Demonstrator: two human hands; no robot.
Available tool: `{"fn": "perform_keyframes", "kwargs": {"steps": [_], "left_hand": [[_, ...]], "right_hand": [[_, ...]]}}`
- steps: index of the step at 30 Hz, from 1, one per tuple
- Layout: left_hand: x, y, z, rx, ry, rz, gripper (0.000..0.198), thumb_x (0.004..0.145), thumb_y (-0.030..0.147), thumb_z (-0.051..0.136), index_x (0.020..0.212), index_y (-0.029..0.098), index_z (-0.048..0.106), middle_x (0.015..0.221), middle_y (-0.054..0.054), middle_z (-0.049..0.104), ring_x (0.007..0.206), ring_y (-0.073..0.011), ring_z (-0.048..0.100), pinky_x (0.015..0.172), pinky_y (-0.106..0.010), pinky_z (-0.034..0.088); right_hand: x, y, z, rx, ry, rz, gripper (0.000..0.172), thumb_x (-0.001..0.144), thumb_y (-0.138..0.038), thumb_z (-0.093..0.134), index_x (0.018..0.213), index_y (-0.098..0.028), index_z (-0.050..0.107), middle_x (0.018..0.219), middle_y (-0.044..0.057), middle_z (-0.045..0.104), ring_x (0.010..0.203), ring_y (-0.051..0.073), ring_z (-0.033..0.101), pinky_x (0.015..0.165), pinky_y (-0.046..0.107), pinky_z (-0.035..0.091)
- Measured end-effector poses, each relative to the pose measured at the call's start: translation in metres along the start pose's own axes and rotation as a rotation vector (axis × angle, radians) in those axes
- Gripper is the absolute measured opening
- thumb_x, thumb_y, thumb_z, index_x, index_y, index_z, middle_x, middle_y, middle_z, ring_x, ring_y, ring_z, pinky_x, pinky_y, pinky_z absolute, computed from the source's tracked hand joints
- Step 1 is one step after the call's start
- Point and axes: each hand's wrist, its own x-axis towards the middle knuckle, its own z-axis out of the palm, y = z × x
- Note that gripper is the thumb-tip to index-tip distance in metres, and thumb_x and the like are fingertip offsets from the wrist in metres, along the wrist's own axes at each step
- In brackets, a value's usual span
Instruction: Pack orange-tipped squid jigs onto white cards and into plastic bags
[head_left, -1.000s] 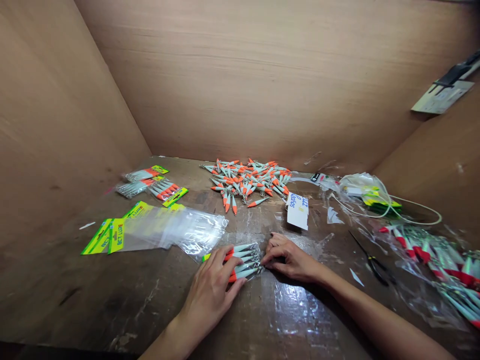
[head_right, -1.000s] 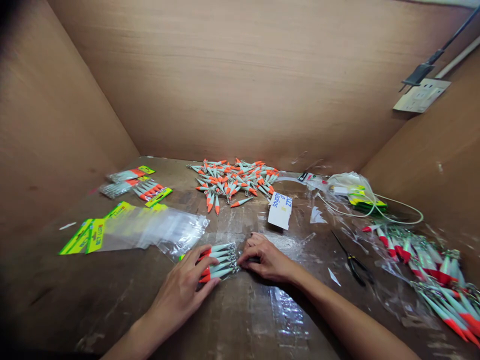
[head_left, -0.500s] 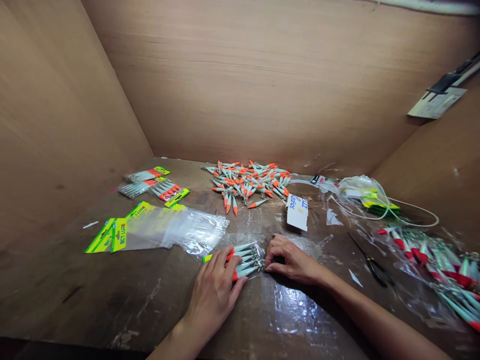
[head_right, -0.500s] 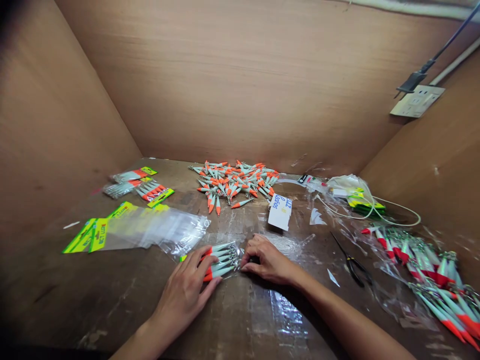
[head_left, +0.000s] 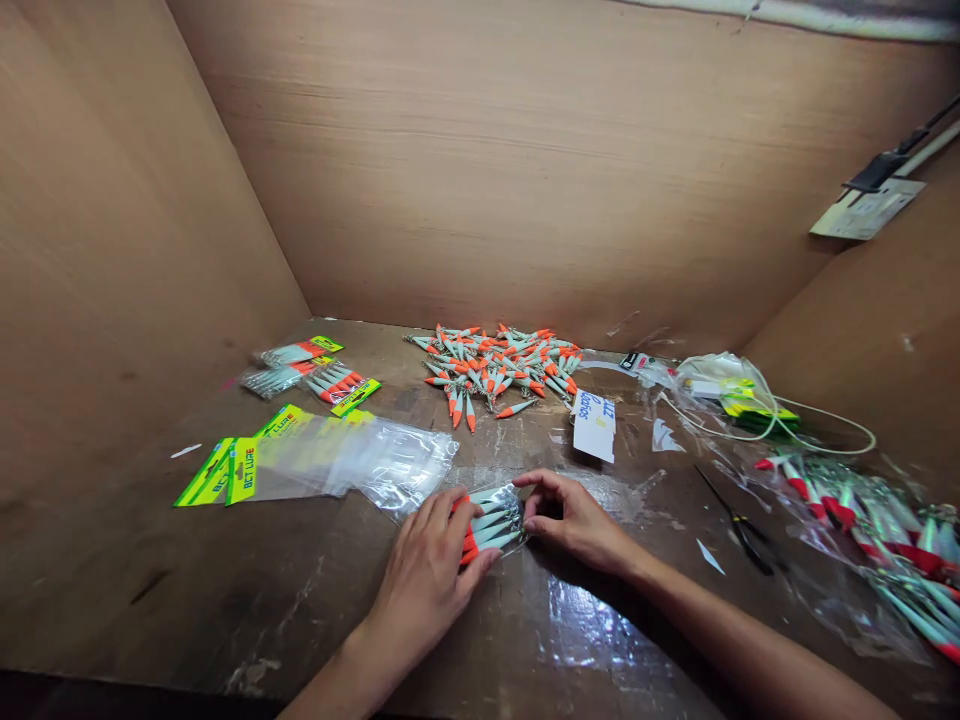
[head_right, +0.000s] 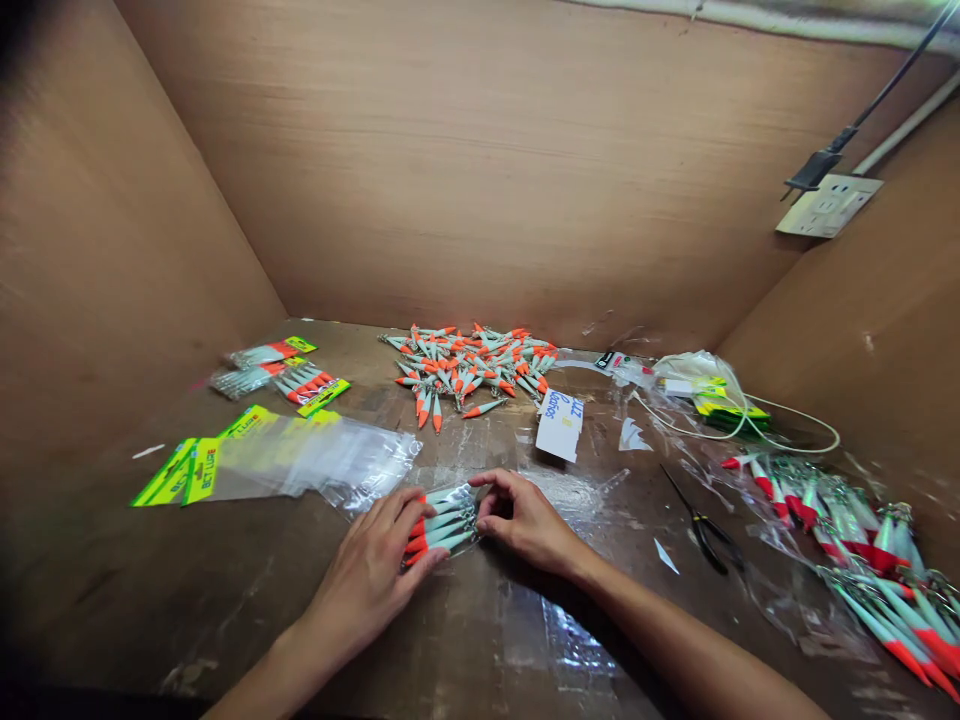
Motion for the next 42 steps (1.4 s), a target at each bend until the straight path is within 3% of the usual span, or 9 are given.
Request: {"fn": "perform_keyframes", "kwargs": {"steps": [5,10,14,18,24,28,31,35,42], "left_hand": [[0.044,-0.017,-0.014,-0.086,-0.096,0.048,0.038,0.089,0.039,0.065,0.123,0.024,0.060,0.115,-0.009,0.065,0.107,-0.0279,0.059,0.090,-0.039,0.047],[0.089,-0.028,-0.016,-0.375,-0.474,0.055,0.050,0.077,0.055,0.072,0.112,0.019,0.068,0.090,-0.004,0.068,0.082,-0.0223,0.062,0.070,-0.028,0.044],[0.103,-0.030,-0.007,-0.785,-0.675,-0.004,0.062,0.064,0.046,0.085,0.113,0.016,0.062,0.081,0.001,0.065,0.072,-0.0158,0.059,0.061,-0.023,0.040],[0.102,-0.028,-0.001,-1.158,-0.769,-0.095,0.071,0.059,0.032,0.090,0.119,0.017,0.056,0.091,-0.002,0.069,0.077,-0.0166,0.064,0.066,-0.024,0.045],[0.095,-0.019,-0.005,-1.248,-0.642,-0.190,0.036,0.066,0.032,0.085,0.090,0.012,0.068,0.077,-0.003,0.069,0.061,-0.0139,0.061,0.056,-0.022,0.043],[0.096,-0.017,-0.001,-1.261,-0.486,-0.183,0.029,0.069,0.032,0.081,0.085,0.011,0.068,0.073,-0.004,0.070,0.058,-0.0136,0.061,0.053,-0.021,0.041],[0.098,-0.022,0.003,-1.268,-0.348,-0.160,0.033,0.069,0.037,0.082,0.085,0.011,0.069,0.073,-0.005,0.071,0.059,-0.0141,0.061,0.054,-0.021,0.041],[0.099,-0.030,0.005,-1.228,-0.238,-0.225,0.043,0.067,0.043,0.085,0.092,0.011,0.069,0.075,-0.005,0.071,0.059,-0.0142,0.061,0.054,-0.021,0.042],[0.098,-0.033,0.008,-1.128,-0.168,-0.215,0.046,0.063,0.043,0.088,0.090,0.010,0.070,0.075,-0.004,0.070,0.063,-0.0156,0.062,0.058,-0.023,0.045]], "right_hand": [[0.001,-0.006,-0.003,-0.088,0.000,-0.077,0.047,0.088,-0.022,0.065,0.133,-0.022,0.051,0.088,0.000,0.065,0.081,0.016,0.060,0.079,0.030,0.047],[0.002,-0.024,-0.021,-0.347,-0.031,-0.249,0.046,0.091,-0.020,0.061,0.136,-0.027,0.050,0.095,0.001,0.064,0.089,0.018,0.061,0.103,0.045,0.041],[0.006,-0.050,-0.041,-0.507,-0.081,-0.364,0.052,0.092,-0.017,0.060,0.141,-0.030,0.046,0.095,-0.002,0.064,0.091,0.017,0.062,0.119,0.056,0.016],[0.017,-0.087,-0.057,-0.635,-0.136,-0.427,0.046,0.094,-0.018,0.057,0.138,-0.031,0.050,0.093,0.000,0.063,0.097,0.020,0.060,0.114,0.053,0.028],[0.034,-0.135,-0.063,-0.913,-0.285,-0.487,0.042,0.092,-0.009,0.054,0.127,-0.030,0.062,0.086,0.001,0.067,0.089,0.021,0.055,0.097,0.043,0.042],[0.042,-0.146,-0.054,-1.025,-0.214,-0.511,0.047,0.089,-0.002,0.050,0.126,-0.028,0.063,0.098,0.005,0.071,0.092,0.022,0.056,0.093,0.041,0.042],[0.047,-0.145,-0.051,-1.004,-0.086,-0.493,0.049,0.090,-0.004,0.053,0.132,-0.028,0.057,0.108,0.005,0.070,0.101,0.022,0.056,0.096,0.041,0.041],[0.053,-0.134,-0.058,-0.905,0.072,-0.432,0.031,0.091,-0.014,0.062,0.119,-0.028,0.064,0.111,0.003,0.067,0.106,0.021,0.056,0.094,0.038,0.044],[0.065,-0.116,-0.062,-0.764,-0.018,-0.496,0.015,0.091,-0.017,0.066,0.103,-0.026,0.070,0.114,0.003,0.062,0.110,0.018,0.058,0.095,0.035,0.047]]}}
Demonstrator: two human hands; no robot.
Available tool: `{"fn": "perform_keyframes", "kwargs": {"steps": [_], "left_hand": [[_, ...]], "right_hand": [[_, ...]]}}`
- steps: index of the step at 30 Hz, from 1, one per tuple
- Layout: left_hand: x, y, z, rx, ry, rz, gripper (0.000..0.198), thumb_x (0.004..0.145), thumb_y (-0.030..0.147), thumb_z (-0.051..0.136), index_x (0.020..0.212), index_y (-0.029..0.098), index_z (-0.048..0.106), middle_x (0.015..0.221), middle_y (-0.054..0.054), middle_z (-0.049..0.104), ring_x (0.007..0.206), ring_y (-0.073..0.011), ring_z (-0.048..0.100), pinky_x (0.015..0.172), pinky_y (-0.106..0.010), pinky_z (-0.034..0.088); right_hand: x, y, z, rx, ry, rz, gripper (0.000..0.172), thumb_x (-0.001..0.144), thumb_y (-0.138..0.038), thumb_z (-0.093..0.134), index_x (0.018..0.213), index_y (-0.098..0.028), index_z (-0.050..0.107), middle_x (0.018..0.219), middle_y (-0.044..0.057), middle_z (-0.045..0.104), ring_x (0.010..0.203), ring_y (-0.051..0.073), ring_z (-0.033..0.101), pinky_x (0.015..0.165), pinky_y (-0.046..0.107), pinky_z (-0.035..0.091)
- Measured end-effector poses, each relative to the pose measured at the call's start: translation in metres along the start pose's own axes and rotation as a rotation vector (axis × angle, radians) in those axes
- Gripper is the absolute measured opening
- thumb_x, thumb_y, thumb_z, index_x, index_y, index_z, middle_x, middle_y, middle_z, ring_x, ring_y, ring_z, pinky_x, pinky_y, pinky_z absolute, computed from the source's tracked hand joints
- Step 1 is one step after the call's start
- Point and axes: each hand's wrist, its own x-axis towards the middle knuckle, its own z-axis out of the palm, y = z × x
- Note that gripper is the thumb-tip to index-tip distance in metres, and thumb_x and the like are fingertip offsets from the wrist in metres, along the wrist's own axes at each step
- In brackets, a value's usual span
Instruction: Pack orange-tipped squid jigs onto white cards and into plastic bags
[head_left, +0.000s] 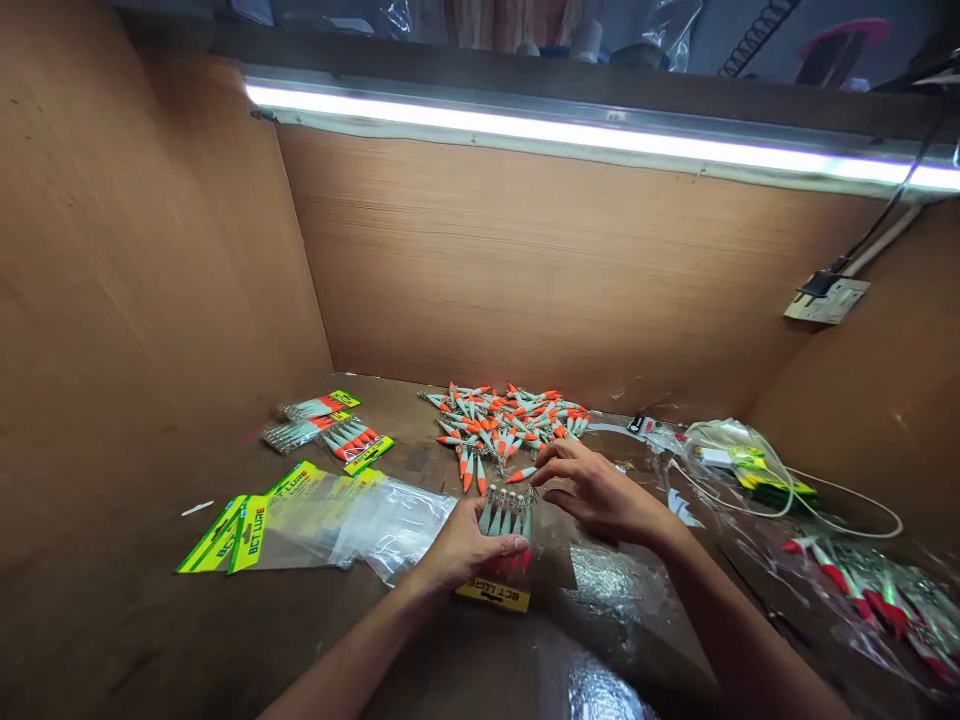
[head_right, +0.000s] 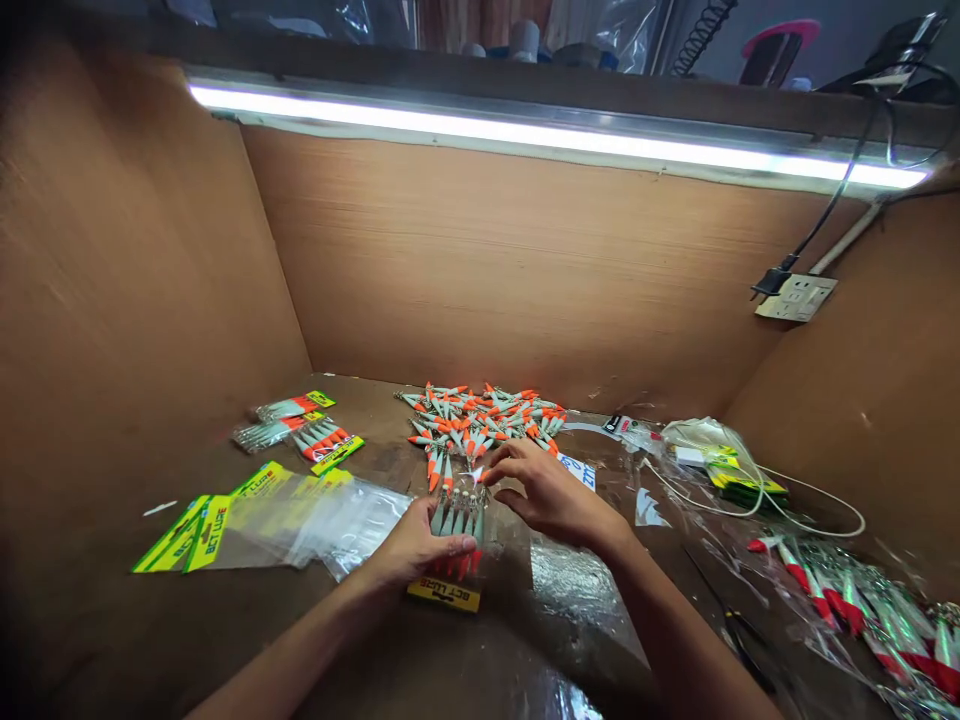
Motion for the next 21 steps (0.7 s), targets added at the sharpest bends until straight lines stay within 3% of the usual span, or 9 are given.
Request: {"fn": "perform_keyframes", "kwargs": {"steps": [7,15,21], "left_hand": [[-0.001,0.000,-0.003,0.032,-0.037,0.015,0.041,0.065,0.037,0.088,0.091,0.011,0.071,0.079,-0.004,0.072,0.069,-0.0162,0.063,0.062,-0.023,0.046],[-0.003,0.005,-0.003,0.041,-0.082,-0.003,0.033,0.072,0.040,0.083,0.086,0.013,0.069,0.071,-0.002,0.070,0.055,-0.0130,0.059,0.055,-0.022,0.043],[-0.005,0.008,-0.007,0.066,-0.131,-0.007,0.034,0.068,0.036,0.085,0.088,0.011,0.071,0.075,-0.002,0.069,0.063,-0.0134,0.060,0.061,-0.022,0.044]], "right_hand": [[0.000,0.002,-0.002,-0.061,-0.046,-0.070,0.012,0.093,-0.016,0.064,0.086,-0.023,0.071,0.109,0.003,0.063,0.102,0.017,0.059,0.087,0.031,0.047],[-0.003,-0.006,-0.011,-0.021,-0.115,-0.128,0.014,0.086,-0.008,0.067,0.091,-0.021,0.068,0.112,0.003,0.060,0.106,0.017,0.057,0.091,0.031,0.046],[-0.001,-0.003,-0.008,0.097,-0.166,-0.139,0.005,0.087,-0.018,0.072,0.086,-0.021,0.068,0.112,0.004,0.062,0.108,0.019,0.057,0.092,0.033,0.047]]}}
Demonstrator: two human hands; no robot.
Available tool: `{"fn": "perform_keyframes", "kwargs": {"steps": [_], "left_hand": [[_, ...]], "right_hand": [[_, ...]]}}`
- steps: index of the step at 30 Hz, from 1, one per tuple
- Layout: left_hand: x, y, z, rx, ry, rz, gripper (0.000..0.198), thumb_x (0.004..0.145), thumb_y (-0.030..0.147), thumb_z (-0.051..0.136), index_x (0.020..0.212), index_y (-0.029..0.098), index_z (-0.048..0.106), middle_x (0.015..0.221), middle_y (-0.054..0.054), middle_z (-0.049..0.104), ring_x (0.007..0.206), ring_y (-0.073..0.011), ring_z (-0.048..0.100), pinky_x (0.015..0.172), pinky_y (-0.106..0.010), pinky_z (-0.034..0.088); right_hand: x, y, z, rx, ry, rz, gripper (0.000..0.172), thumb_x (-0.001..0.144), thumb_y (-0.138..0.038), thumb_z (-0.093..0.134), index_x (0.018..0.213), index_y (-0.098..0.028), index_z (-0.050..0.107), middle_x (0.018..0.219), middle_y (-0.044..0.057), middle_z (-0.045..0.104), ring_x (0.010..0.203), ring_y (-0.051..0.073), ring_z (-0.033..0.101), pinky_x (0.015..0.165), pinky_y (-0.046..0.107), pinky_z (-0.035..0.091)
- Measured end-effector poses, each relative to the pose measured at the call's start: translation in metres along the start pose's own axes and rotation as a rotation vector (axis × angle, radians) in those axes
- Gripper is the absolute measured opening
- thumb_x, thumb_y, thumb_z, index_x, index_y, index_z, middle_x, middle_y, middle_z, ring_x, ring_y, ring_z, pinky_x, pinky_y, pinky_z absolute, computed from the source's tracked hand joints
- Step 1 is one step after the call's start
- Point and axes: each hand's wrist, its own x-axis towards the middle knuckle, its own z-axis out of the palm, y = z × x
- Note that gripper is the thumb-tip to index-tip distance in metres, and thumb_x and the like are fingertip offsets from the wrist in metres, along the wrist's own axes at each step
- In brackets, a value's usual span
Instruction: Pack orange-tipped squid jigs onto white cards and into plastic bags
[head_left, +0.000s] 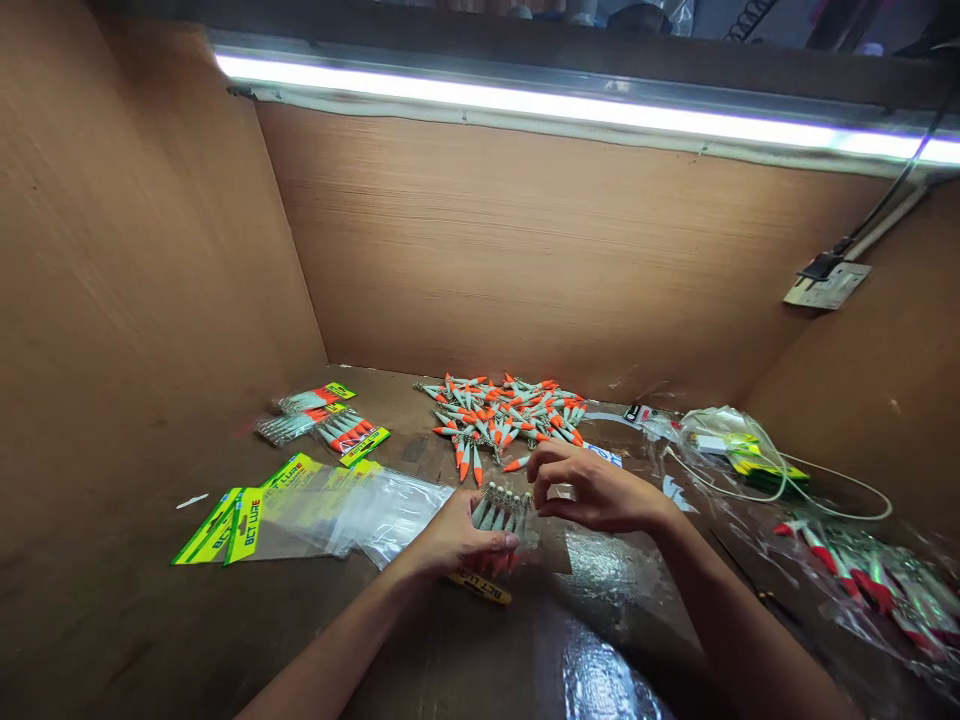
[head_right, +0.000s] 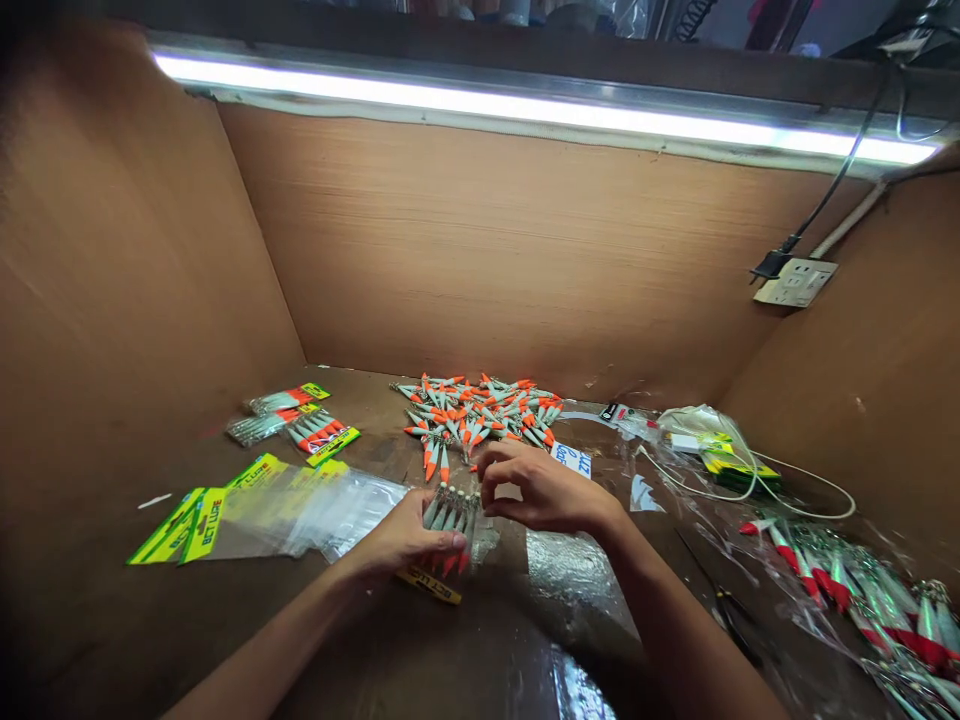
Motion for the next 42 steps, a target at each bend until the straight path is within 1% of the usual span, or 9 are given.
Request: {"fn": "perform_keyframes", "kwargs": {"steps": [7,10,12,16,22,29,32,36,42], "left_hand": [[-0.008,0.013,0.002,-0.094,-0.086,-0.054,0.035,0.072,0.043,0.082,0.082,0.012,0.069,0.071,-0.004,0.070,0.059,-0.0142,0.061,0.056,-0.022,0.043],[-0.009,0.013,0.003,-0.119,-0.062,-0.075,0.038,0.068,0.044,0.085,0.081,0.012,0.069,0.072,-0.004,0.071,0.058,-0.0141,0.062,0.055,-0.022,0.044],[-0.009,0.013,0.002,-0.140,-0.079,-0.092,0.040,0.068,0.045,0.085,0.082,0.011,0.068,0.073,-0.006,0.071,0.059,-0.0148,0.063,0.055,-0.022,0.045],[-0.009,0.009,0.003,-0.173,-0.147,-0.119,0.038,0.072,0.045,0.082,0.082,0.011,0.069,0.071,-0.006,0.070,0.056,-0.0135,0.061,0.052,-0.021,0.042],[-0.010,0.006,0.006,-0.317,-0.081,-0.128,0.038,0.065,0.041,0.087,0.081,0.012,0.068,0.071,-0.001,0.066,0.058,-0.0113,0.058,0.058,-0.021,0.045],[-0.014,0.012,0.008,-0.249,-0.126,-0.201,0.046,0.055,0.038,0.092,0.085,0.012,0.069,0.075,-0.003,0.068,0.061,-0.0131,0.058,0.057,-0.022,0.042],[-0.012,0.007,0.008,-0.237,-0.112,-0.212,0.043,0.056,0.037,0.092,0.083,0.012,0.069,0.074,-0.002,0.067,0.060,-0.0126,0.057,0.057,-0.023,0.041],[-0.007,-0.002,0.006,-0.165,-0.118,-0.185,0.041,0.058,0.036,0.090,0.085,0.012,0.070,0.073,-0.002,0.067,0.059,-0.0123,0.055,0.057,-0.023,0.039],[-0.004,-0.004,0.005,-0.061,-0.040,-0.134,0.040,0.062,0.038,0.087,0.089,0.012,0.072,0.075,-0.002,0.069,0.060,-0.0127,0.056,0.056,-0.021,0.039]], "right_hand": [[0.000,0.004,0.001,0.066,0.012,-0.050,0.007,0.090,-0.015,0.066,0.085,-0.020,0.065,0.097,0.002,0.067,0.093,0.016,0.062,0.089,0.034,0.047],[0.000,0.003,0.002,0.074,0.012,-0.060,0.009,0.087,-0.014,0.066,0.082,-0.020,0.064,0.104,0.003,0.068,0.097,0.017,0.062,0.090,0.034,0.046],[0.000,0.003,0.003,0.079,0.009,-0.064,0.010,0.086,-0.012,0.066,0.080,-0.020,0.063,0.105,0.003,0.068,0.098,0.017,0.062,0.090,0.034,0.046],[-0.001,0.005,0.007,0.087,0.013,-0.056,0.013,0.083,-0.009,0.063,0.079,-0.021,0.061,0.095,0.001,0.069,0.088,0.016,0.062,0.085,0.033,0.047],[-0.004,0.010,0.007,0.092,0.021,-0.024,0.010,0.081,-0.011,0.063,0.081,-0.021,0.061,0.088,0.000,0.068,0.081,0.016,0.062,0.081,0.033,0.048],[-0.007,0.013,0.004,0.111,0.012,0.010,0.009,0.083,-0.012,0.064,0.080,-0.020,0.062,0.087,-0.001,0.068,0.081,0.014,0.061,0.083,0.032,0.048],[-0.007,0.011,-0.001,0.141,-0.068,0.031,0.005,0.086,-0.017,0.066,0.082,-0.020,0.065,0.088,0.000,0.069,0.083,0.014,0.062,0.082,0.031,0.048],[-0.006,0.009,-0.003,0.157,-0.158,0.033,0.008,0.090,-0.026,0.068,0.086,-0.020,0.068,0.099,0.002,0.067,0.095,0.017,0.060,0.090,0.034,0.046],[-0.005,0.013,0.006,0.161,-0.064,0.093,0.017,0.089,-0.037,0.071,0.089,-0.020,0.069,0.102,0.003,0.064,0.098,0.018,0.058,0.090,0.035,0.046]]}}
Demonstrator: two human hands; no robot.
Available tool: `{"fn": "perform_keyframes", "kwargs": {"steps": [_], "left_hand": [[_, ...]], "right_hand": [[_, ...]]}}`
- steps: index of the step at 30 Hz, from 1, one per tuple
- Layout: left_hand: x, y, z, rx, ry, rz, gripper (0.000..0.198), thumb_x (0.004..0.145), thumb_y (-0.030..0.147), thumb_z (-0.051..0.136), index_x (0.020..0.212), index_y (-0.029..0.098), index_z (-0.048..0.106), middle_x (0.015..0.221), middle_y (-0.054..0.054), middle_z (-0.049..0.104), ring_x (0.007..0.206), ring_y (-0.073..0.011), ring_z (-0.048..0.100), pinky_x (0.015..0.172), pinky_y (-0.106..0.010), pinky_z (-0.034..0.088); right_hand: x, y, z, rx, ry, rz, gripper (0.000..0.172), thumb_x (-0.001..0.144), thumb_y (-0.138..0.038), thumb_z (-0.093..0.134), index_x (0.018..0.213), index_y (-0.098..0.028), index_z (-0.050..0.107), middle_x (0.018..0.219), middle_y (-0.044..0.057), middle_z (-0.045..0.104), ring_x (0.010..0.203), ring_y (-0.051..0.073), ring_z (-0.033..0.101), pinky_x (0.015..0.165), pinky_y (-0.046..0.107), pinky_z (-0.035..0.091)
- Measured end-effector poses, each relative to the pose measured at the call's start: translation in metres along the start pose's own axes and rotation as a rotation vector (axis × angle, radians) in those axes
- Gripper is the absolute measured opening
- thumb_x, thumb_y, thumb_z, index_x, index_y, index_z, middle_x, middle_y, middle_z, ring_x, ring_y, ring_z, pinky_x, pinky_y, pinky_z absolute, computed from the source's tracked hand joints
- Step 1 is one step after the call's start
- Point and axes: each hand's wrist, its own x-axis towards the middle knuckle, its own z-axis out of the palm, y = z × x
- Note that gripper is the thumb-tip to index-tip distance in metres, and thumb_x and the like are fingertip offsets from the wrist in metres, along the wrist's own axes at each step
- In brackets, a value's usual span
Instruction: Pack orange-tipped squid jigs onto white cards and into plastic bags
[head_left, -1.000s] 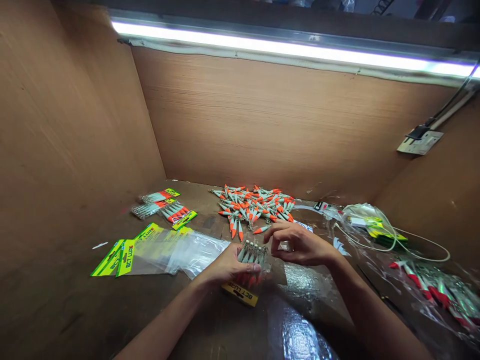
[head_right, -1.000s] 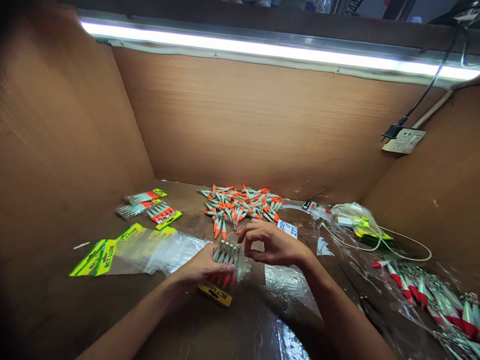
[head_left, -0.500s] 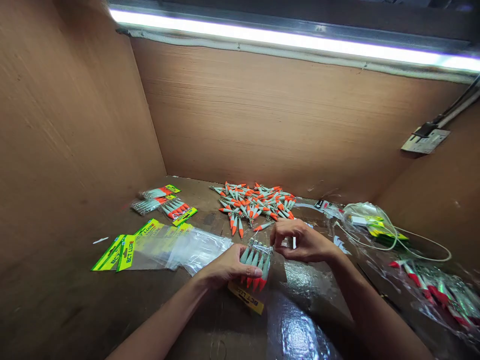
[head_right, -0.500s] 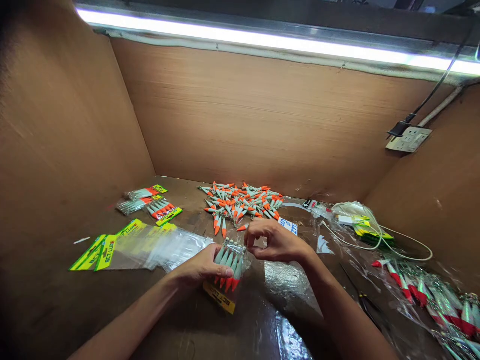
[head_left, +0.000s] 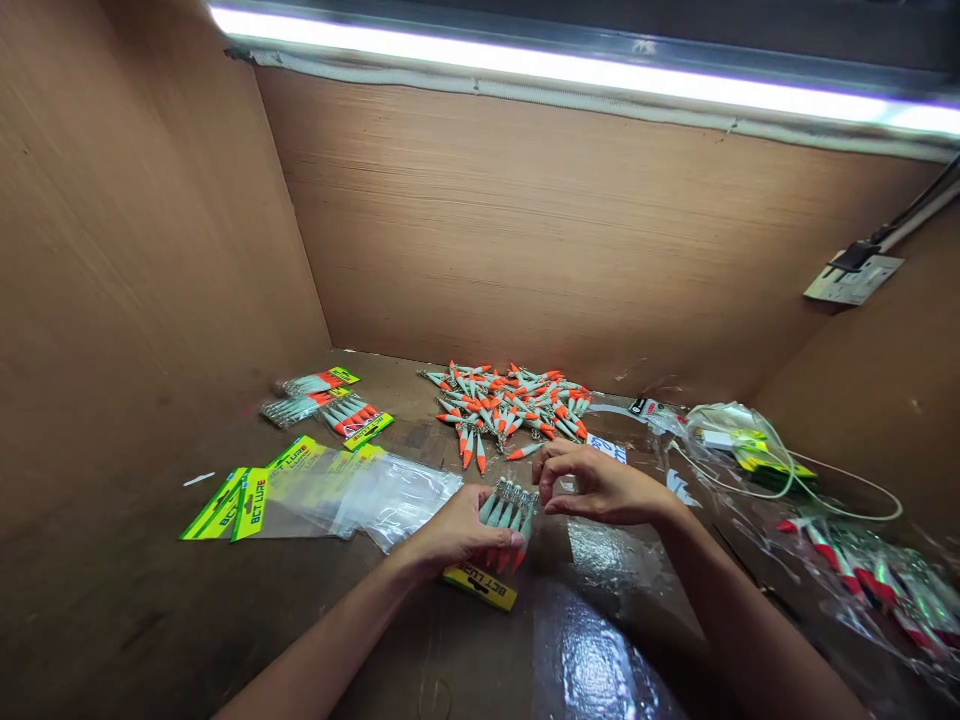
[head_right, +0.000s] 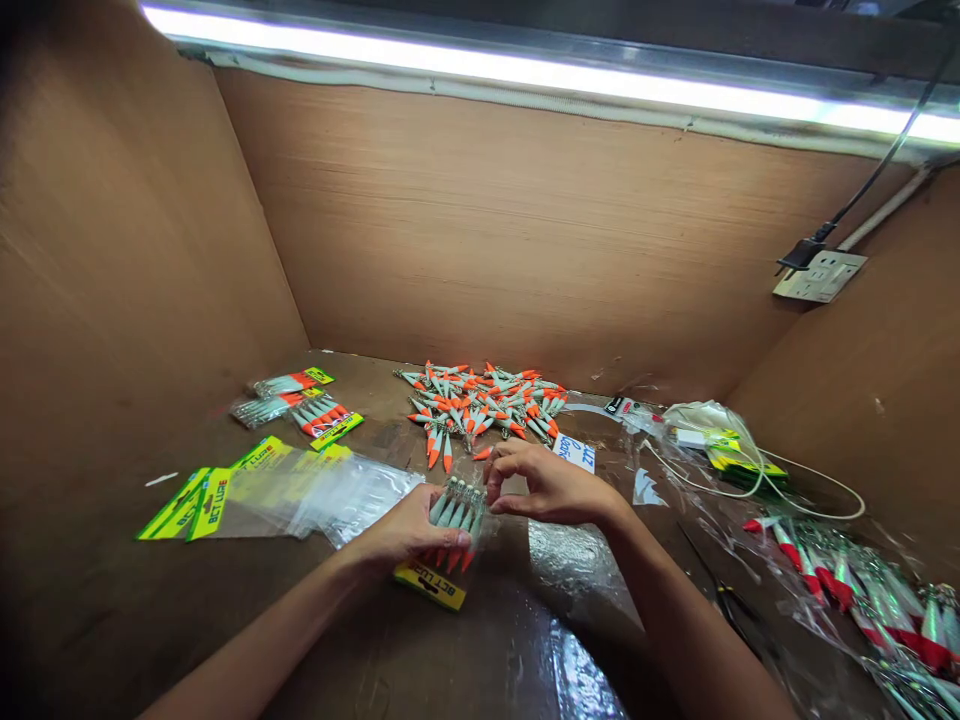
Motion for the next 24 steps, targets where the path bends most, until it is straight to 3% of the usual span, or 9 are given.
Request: {"fn": "perform_keyframes", "kwargs": {"steps": [5,8,11,19,24], "left_hand": [[0.001,-0.001,0.002,0.020,0.062,0.042,0.038,0.065,0.039,0.086,0.087,0.012,0.071,0.071,0.000,0.068,0.058,-0.0119,0.055,0.055,-0.021,0.038],[0.002,-0.002,0.002,0.055,0.098,0.083,0.034,0.067,0.036,0.084,0.087,0.011,0.072,0.072,-0.001,0.069,0.061,-0.0128,0.057,0.057,-0.021,0.039],[0.002,0.000,0.003,0.037,0.093,0.082,0.034,0.067,0.036,0.084,0.087,0.011,0.072,0.078,-0.004,0.071,0.066,-0.0160,0.062,0.060,-0.023,0.044],[-0.001,-0.001,0.003,-0.191,0.078,0.012,0.045,0.060,0.036,0.090,0.092,0.011,0.071,0.082,-0.005,0.072,0.064,-0.0159,0.065,0.063,-0.025,0.051],[-0.003,0.002,0.003,-0.168,0.061,0.013,0.045,0.060,0.037,0.091,0.091,0.011,0.072,0.084,-0.005,0.073,0.067,-0.0159,0.066,0.064,-0.023,0.050]], "right_hand": [[0.002,-0.003,0.007,-0.025,0.081,0.048,0.016,0.088,-0.037,0.072,0.088,-0.020,0.069,0.097,0.003,0.064,0.095,0.018,0.059,0.087,0.034,0.046],[0.004,-0.009,0.011,-0.093,0.065,0.017,0.011,0.089,-0.032,0.071,0.087,-0.021,0.070,0.101,0.004,0.064,0.097,0.018,0.059,0.087,0.033,0.046],[0.005,-0.010,0.011,-0.141,0.055,-0.042,0.009,0.092,-0.031,0.068,0.090,-0.022,0.069,0.103,0.004,0.065,0.100,0.019,0.058,0.090,0.034,0.045],[0.003,0.007,0.009,-0.149,0.145,-0.001,0.019,0.096,-0.037,0.061,0.089,-0.020,0.066,0.085,0.003,0.068,0.082,0.016,0.058,0.076,0.030,0.046],[0.005,0.011,0.014,-0.122,0.182,0.020,0.021,0.095,-0.038,0.062,0.087,-0.020,0.070,0.080,0.001,0.066,0.076,0.014,0.057,0.073,0.028,0.045]]}}
